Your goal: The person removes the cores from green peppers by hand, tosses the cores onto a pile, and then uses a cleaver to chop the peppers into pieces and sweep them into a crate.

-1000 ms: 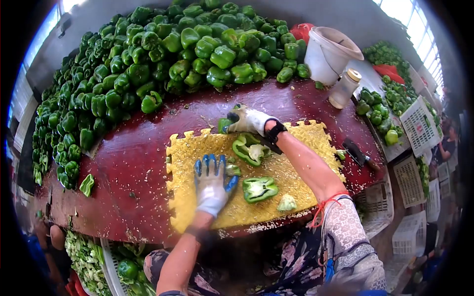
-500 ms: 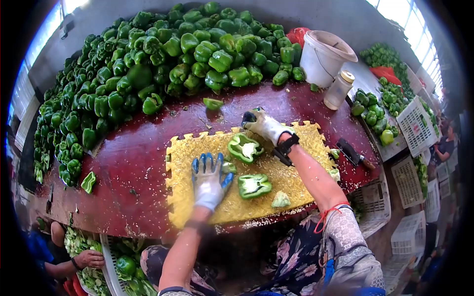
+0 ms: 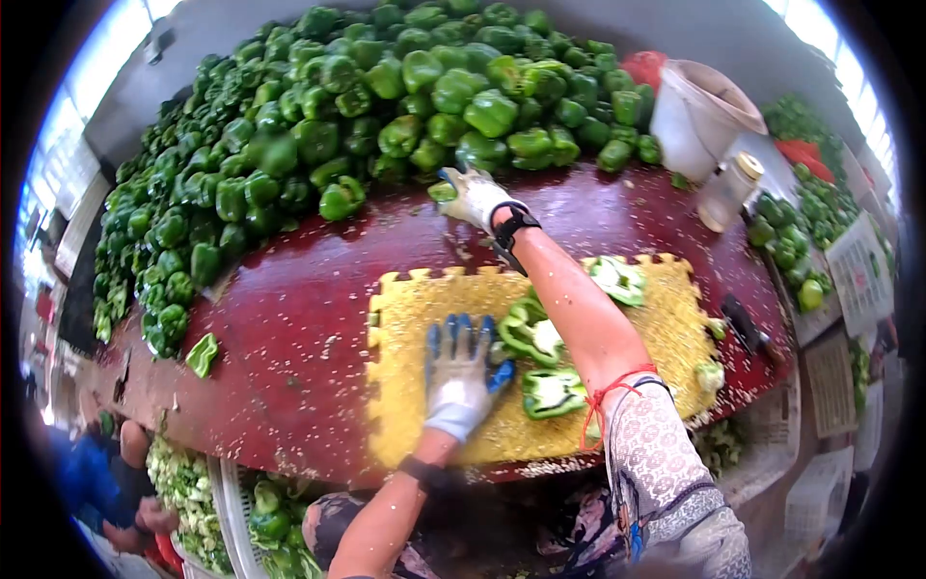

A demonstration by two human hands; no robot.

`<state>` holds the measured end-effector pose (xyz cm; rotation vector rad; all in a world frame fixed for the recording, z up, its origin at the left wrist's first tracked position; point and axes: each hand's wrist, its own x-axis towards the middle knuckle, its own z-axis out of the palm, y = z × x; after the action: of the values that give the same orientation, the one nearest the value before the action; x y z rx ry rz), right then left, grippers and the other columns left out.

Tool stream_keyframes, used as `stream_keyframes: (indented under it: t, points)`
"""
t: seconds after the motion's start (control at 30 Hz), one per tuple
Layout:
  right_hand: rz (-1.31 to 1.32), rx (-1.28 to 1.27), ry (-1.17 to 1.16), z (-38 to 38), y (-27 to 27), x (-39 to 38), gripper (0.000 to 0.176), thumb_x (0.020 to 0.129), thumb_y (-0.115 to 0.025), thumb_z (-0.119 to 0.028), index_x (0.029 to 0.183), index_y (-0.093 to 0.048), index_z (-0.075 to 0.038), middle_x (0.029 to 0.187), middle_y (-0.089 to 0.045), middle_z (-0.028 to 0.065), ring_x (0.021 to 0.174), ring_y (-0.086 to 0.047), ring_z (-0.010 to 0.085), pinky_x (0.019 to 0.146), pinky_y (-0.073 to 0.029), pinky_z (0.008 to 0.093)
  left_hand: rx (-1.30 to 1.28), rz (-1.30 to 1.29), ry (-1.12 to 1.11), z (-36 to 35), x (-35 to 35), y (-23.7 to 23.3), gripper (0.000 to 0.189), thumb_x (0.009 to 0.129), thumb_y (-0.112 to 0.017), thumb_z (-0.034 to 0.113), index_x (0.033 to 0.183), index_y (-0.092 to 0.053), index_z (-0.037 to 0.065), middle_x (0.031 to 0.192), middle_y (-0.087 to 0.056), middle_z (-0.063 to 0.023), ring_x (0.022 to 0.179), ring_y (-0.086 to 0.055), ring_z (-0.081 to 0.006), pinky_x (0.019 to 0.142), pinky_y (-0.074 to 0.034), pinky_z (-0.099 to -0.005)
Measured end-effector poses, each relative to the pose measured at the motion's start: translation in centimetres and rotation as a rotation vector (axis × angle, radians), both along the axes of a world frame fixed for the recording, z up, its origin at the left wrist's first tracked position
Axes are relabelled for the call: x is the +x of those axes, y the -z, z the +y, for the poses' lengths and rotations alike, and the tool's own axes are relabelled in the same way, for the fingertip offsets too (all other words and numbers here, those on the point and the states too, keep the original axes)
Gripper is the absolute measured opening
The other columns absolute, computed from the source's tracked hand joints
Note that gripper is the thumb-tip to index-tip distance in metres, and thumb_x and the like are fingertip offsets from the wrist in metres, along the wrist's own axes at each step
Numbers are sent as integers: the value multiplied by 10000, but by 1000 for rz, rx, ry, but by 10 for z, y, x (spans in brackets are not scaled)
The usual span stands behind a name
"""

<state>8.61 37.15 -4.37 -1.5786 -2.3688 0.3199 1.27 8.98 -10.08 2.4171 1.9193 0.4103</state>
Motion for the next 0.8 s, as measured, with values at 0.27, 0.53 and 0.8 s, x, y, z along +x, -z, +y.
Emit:
stream_keyframes:
  t: [0.27, 0.53, 0.8]
  points:
    - [-101, 164, -291, -58, 4, -9, 321, 917, -594, -272, 1197, -586, -116, 1202, -611, 194, 1060, -627, 383, 881, -519, 474, 7, -84, -15, -1, -3, 2, 733, 903, -561, 509, 1498, -368, 127, 1504, -360, -222, 1445, -253, -404, 1204, -101, -553]
    - [394, -191, -4, -208, -65, 37, 595, 817, -770, -234, 1344, -517, -119, 1246, -600, 194, 1140, -604, 297, 962, -518, 391, -113, -445, 26, 9, -21, 17, 706, 878, -659, 480, 1443, -455, 109, 1479, -441, -172, 1393, -375, -339, 1186, -261, -468]
    - [690, 45, -343, -290, -6, 48, 635, 743, -802, -159, 1318, -542, -89, 1297, -579, 183, 1190, -566, 370, 1041, -456, 422, -471, -1953, -72, -43, -18, -52, 436, 1009, -486, 450, 1238, -582, 91, 1037, -642, -19, 859, -632, -141, 755, -548, -321]
